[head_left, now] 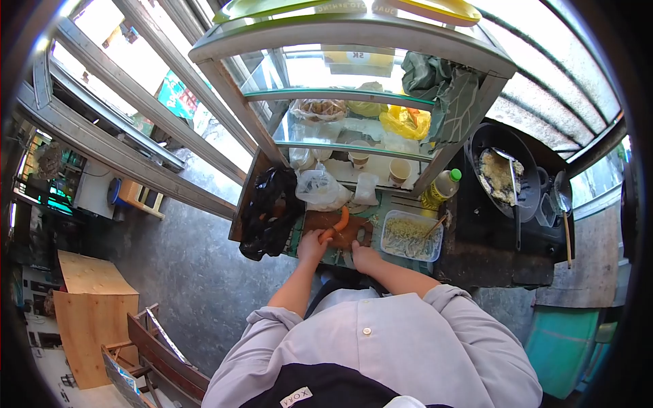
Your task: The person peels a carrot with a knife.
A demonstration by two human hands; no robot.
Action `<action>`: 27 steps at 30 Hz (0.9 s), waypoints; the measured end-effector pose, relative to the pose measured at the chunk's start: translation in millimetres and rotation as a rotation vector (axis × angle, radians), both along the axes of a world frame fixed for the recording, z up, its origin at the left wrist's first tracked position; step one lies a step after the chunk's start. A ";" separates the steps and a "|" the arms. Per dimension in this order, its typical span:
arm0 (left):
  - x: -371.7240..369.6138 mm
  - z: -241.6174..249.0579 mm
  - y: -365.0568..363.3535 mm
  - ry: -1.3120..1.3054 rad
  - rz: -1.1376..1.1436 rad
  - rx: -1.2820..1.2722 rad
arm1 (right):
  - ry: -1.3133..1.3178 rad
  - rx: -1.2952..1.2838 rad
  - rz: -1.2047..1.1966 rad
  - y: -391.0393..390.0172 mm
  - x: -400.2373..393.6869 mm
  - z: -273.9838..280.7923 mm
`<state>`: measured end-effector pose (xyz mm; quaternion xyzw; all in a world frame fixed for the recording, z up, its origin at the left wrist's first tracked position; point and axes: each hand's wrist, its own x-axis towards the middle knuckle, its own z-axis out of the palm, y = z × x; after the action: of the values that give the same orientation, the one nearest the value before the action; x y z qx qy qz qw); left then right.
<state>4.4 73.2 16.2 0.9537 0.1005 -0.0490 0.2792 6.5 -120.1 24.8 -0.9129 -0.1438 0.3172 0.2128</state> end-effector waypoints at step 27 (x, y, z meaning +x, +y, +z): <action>24.1 -7.6 15.0 0.201 -0.200 0.021 | 0.095 0.085 -0.061 -7.4 0.2 -4.6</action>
<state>28.5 88.2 8.6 0.9520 0.0327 -0.1709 0.2517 6.8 -127.5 20.2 -0.8909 -0.1191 0.3472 0.2676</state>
